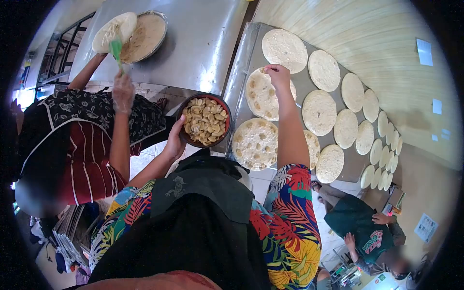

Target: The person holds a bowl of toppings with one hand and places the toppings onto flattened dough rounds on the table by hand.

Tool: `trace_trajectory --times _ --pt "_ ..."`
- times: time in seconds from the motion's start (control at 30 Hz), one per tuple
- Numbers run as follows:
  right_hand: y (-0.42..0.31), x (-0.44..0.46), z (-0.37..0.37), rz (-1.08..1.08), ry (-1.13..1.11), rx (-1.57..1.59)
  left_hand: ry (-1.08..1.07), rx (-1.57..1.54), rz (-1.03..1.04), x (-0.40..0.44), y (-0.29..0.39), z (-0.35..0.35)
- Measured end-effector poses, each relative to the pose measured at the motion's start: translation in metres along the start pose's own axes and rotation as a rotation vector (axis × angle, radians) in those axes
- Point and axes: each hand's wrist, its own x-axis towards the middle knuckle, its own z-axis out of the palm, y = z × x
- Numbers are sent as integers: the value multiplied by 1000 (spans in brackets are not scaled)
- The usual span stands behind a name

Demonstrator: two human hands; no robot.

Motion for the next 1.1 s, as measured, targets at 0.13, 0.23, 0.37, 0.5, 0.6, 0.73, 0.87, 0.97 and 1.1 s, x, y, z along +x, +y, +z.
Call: trace_trajectory --times 0.13,0.23,0.37,0.5,0.6,0.73,0.87,0.97,1.1 --pt "23 22 8 -88 -27 -176 59 -5 23 -4 -1 -4" --pt "34 22 13 -212 -12 -240 56 -35 40 -7 -12 -13" --pt "42 29 18 -212 27 -331 41 -1 -7 -7 -12 -17" --pt "30 11 22 -246 176 -669 24 4 -4 -1 -24 -32" --pt "21 7 16 -335 147 -734 54 17 30 -5 -19 -23" --pt "15 7 18 -453 -29 -815 16 22 53 -4 -22 -31" --pt "13 17 20 -486 -130 -953 -23 32 32 -5 -23 -32" --pt "10 15 22 -497 -135 -947 -25 31 35 -7 -23 -32" --pt "9 14 22 -480 -112 -886 -19 35 35 -10 -24 -31"
